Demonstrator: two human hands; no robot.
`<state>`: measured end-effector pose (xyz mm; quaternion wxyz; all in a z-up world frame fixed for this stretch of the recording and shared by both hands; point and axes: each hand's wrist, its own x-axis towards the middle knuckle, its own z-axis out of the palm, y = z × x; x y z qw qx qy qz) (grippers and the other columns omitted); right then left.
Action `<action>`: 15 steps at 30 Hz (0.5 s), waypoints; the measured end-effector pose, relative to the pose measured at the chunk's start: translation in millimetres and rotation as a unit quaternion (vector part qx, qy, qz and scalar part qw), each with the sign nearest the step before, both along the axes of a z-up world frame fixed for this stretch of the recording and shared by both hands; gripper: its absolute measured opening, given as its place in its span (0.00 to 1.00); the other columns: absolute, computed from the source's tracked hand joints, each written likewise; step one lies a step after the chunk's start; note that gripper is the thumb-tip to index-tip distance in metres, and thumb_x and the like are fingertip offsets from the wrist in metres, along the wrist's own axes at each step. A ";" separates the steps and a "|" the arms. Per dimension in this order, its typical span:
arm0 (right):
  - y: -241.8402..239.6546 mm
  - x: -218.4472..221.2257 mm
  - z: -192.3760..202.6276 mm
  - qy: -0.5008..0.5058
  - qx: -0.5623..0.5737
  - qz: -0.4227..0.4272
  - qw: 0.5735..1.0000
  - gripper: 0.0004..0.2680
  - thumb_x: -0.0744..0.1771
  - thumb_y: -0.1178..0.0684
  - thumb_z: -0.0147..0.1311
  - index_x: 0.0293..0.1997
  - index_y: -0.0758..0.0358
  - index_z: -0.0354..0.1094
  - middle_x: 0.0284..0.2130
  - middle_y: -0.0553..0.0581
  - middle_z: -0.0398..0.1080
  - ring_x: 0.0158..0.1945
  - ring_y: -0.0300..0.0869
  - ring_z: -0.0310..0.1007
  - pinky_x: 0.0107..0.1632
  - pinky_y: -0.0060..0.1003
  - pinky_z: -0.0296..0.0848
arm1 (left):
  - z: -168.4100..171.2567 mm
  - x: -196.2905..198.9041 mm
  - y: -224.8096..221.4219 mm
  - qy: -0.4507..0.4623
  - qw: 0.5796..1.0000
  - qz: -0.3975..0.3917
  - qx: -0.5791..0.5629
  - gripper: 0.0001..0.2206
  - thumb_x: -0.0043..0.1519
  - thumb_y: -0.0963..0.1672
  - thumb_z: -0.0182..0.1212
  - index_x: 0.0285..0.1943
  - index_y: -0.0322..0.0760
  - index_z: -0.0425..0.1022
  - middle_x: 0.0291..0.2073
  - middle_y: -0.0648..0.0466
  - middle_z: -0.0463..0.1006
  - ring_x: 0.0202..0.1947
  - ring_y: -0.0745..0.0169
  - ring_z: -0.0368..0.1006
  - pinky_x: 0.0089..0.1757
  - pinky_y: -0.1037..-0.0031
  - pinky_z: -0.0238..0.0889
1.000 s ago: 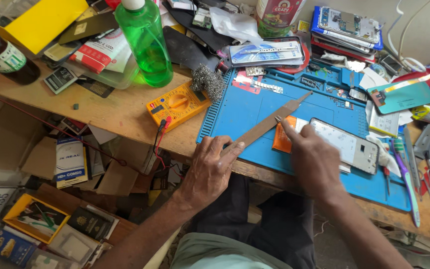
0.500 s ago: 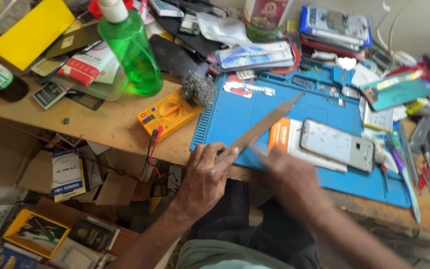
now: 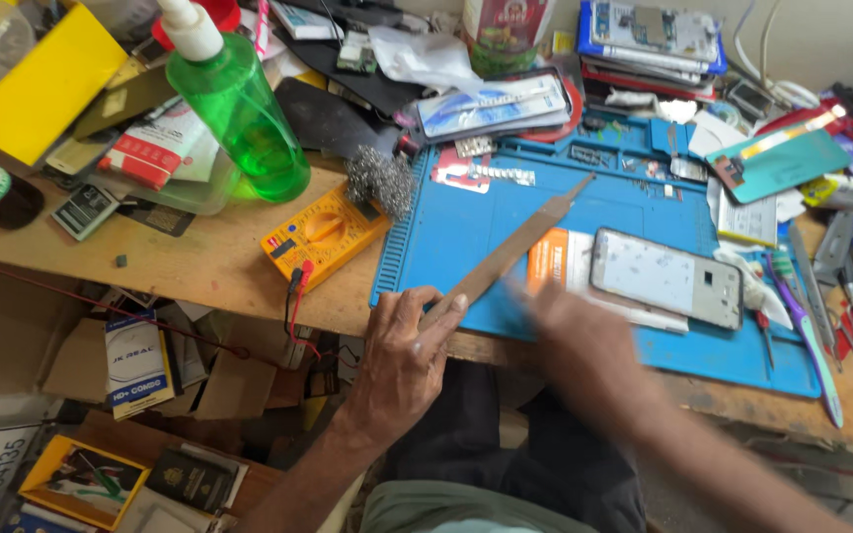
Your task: The person cleans a disassembled smartphone screen with a cloth, sharpens a metal tool on a file, and then uses the tool to scrape adhesive from the screen's edges.
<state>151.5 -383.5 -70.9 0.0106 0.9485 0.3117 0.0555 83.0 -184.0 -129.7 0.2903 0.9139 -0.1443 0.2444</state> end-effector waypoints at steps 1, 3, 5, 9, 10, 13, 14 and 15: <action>2.6 -0.7 -1.0 0.000 0.004 0.035 0.999 0.23 0.64 0.62 0.50 0.69 0.50 0.62 0.26 0.55 0.68 0.25 0.45 0.73 0.28 0.43 0.75 | 1.3 2.6 0.8 -0.005 1.000 -0.001 0.007 0.23 0.55 0.36 0.67 0.62 0.36 0.77 0.47 0.49 0.72 0.45 0.51 0.65 0.49 0.61 0.63; -2.7 4.1 -2.6 0.012 -0.003 -0.056 0.998 0.21 0.66 0.61 0.49 0.68 0.48 0.62 0.28 0.55 0.68 0.27 0.45 0.73 0.28 0.43 0.75 | -0.1 -1.3 1.0 -0.001 1.000 0.000 0.003 0.23 0.56 0.36 0.67 0.62 0.37 0.77 0.48 0.49 0.72 0.44 0.51 0.64 0.48 0.62 0.63; -5.8 5.9 -2.7 0.011 -0.003 -0.057 0.998 0.21 0.66 0.61 0.49 0.68 0.47 0.62 0.29 0.55 0.68 0.28 0.45 0.74 0.28 0.43 0.74 | -0.3 -0.5 -1.0 -0.007 1.000 0.003 -0.002 0.23 0.55 0.36 0.67 0.62 0.36 0.77 0.48 0.49 0.72 0.44 0.51 0.64 0.48 0.62 0.63; -10.3 3.9 -8.4 0.036 0.011 -0.045 0.998 0.29 0.59 0.49 0.56 0.71 0.50 0.60 0.31 0.55 0.68 0.29 0.47 0.73 0.30 0.43 0.74 | 0.7 -1.7 1.4 0.012 1.000 -0.006 0.002 0.23 0.55 0.36 0.67 0.62 0.36 0.77 0.48 0.48 0.72 0.44 0.50 0.64 0.48 0.61 0.63; -13.8 11.2 -6.8 0.042 0.006 -0.073 0.996 0.34 0.56 0.41 0.60 0.72 0.51 0.59 0.32 0.54 0.68 0.31 0.47 0.73 0.30 0.43 0.74 | 0.5 0.6 0.3 0.016 1.000 -0.002 -0.002 0.23 0.56 0.37 0.67 0.63 0.36 0.77 0.48 0.48 0.72 0.44 0.50 0.64 0.47 0.62 0.63; -9.4 6.1 -15.8 0.010 0.024 0.036 0.999 0.24 0.64 0.63 0.49 0.69 0.47 0.62 0.30 0.56 0.68 0.27 0.48 0.74 0.29 0.43 0.76 | 2.5 3.1 0.8 -0.003 1.000 -0.001 0.004 0.22 0.56 0.36 0.67 0.62 0.36 0.77 0.48 0.49 0.72 0.46 0.50 0.65 0.50 0.60 0.63; -11.9 7.1 -17.9 0.009 0.019 -0.009 1.000 0.22 0.65 0.62 0.49 0.69 0.48 0.62 0.30 0.57 0.68 0.28 0.48 0.74 0.29 0.44 0.76 | 1.5 0.7 0.9 0.003 1.000 -0.003 0.004 0.22 0.56 0.36 0.67 0.62 0.36 0.77 0.48 0.49 0.72 0.46 0.50 0.65 0.49 0.61 0.63; -14.3 8.8 -18.9 0.007 0.013 -0.054 0.998 0.21 0.66 0.61 0.50 0.69 0.49 0.61 0.31 0.57 0.68 0.29 0.49 0.75 0.29 0.44 0.75 | 0.5 -1.9 1.1 0.009 1.000 -0.005 0.004 0.22 0.56 0.36 0.67 0.62 0.36 0.77 0.48 0.48 0.72 0.46 0.50 0.65 0.49 0.61 0.63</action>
